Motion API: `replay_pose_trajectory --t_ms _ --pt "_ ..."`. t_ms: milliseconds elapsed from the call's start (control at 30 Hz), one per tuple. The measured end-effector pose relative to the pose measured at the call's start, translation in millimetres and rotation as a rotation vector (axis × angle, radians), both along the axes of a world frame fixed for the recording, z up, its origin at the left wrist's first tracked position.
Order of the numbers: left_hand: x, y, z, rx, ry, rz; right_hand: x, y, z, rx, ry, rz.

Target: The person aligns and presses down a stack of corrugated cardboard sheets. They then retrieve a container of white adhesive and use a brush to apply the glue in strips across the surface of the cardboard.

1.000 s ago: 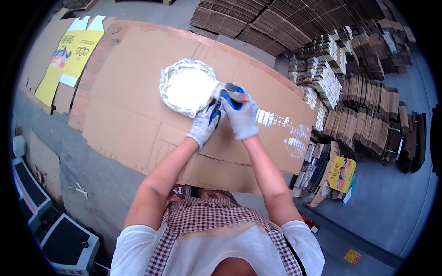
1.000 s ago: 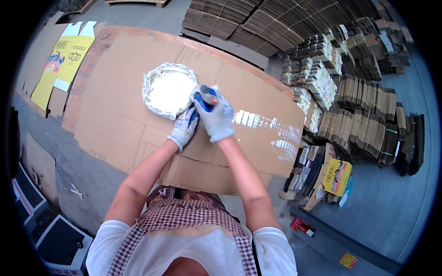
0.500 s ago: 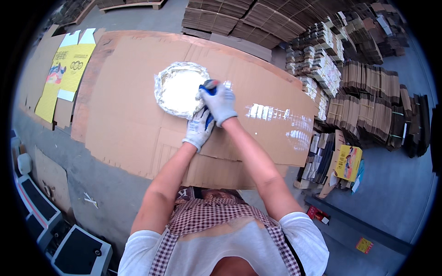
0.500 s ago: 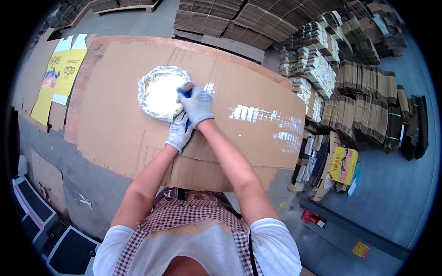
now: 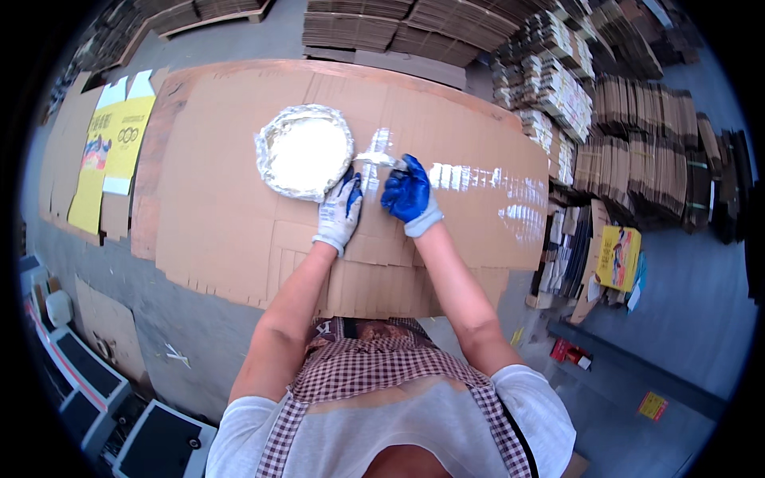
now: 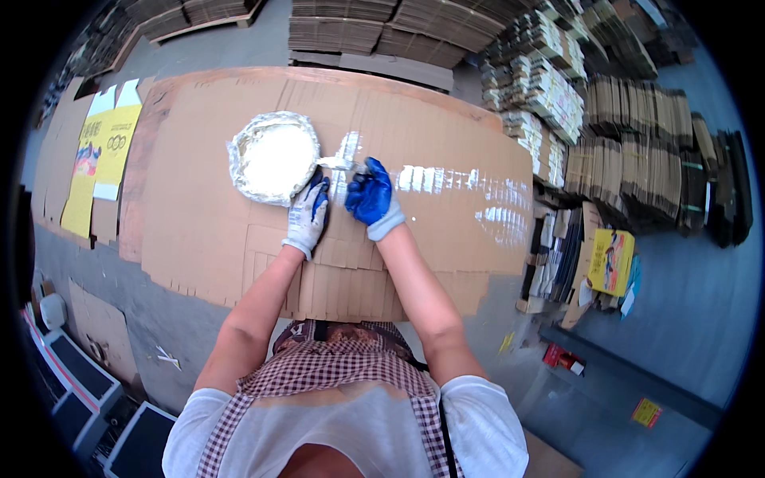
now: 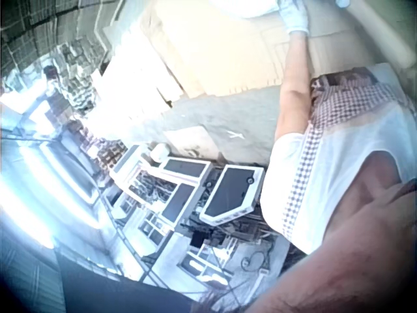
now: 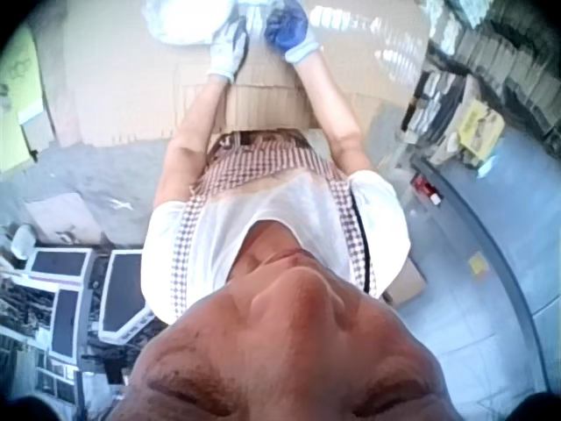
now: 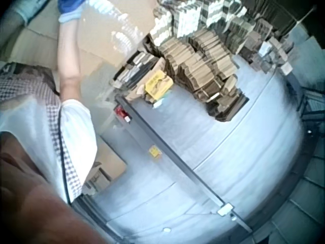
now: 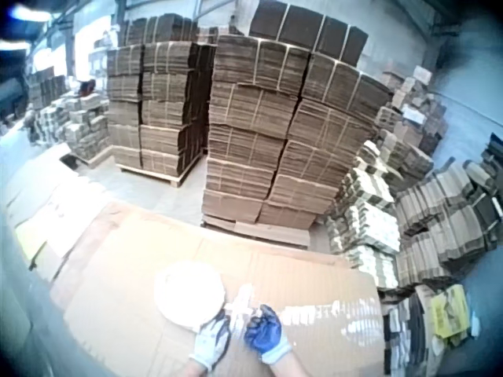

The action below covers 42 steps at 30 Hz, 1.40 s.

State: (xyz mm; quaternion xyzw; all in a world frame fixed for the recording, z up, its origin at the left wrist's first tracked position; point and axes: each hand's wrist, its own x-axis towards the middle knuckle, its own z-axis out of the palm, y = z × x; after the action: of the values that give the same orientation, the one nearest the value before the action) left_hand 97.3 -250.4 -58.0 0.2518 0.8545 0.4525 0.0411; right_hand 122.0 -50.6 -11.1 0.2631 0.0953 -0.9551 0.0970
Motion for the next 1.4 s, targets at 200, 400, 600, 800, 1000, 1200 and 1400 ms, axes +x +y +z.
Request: replay_pose_trajectory --t_ms 200,400,600,800,1000,1200,1400 --pt "0.0 -0.2 1.8 0.013 0.095 -0.006 127.4 57.0 6.3 1.525 -0.298 -0.264" --pt "-2.6 -1.1 9.2 -0.068 0.091 -0.032 172.1 42.1 69.1 2.351 -0.421 0.027" --pt "-5.0 -2.1 -3.2 -0.016 0.05 -0.076 163.8 -5.8 56.9 2.692 0.123 0.444" --pt "-1.1 6.8 5.7 0.032 0.022 -0.096 234.3 158.3 3.8 2.591 -0.858 0.274" --pt "-0.7 5.8 7.6 0.0 0.019 -0.067 233.0 85.4 43.8 2.724 -0.222 0.365" --pt "2.1 11.0 10.0 -0.016 0.042 -0.072 277.8 164.0 7.7 2.715 -0.652 0.467" --pt "-3.2 6.2 6.5 -0.036 0.079 -0.075 273.7 187.6 17.0 2.769 -0.537 0.305"
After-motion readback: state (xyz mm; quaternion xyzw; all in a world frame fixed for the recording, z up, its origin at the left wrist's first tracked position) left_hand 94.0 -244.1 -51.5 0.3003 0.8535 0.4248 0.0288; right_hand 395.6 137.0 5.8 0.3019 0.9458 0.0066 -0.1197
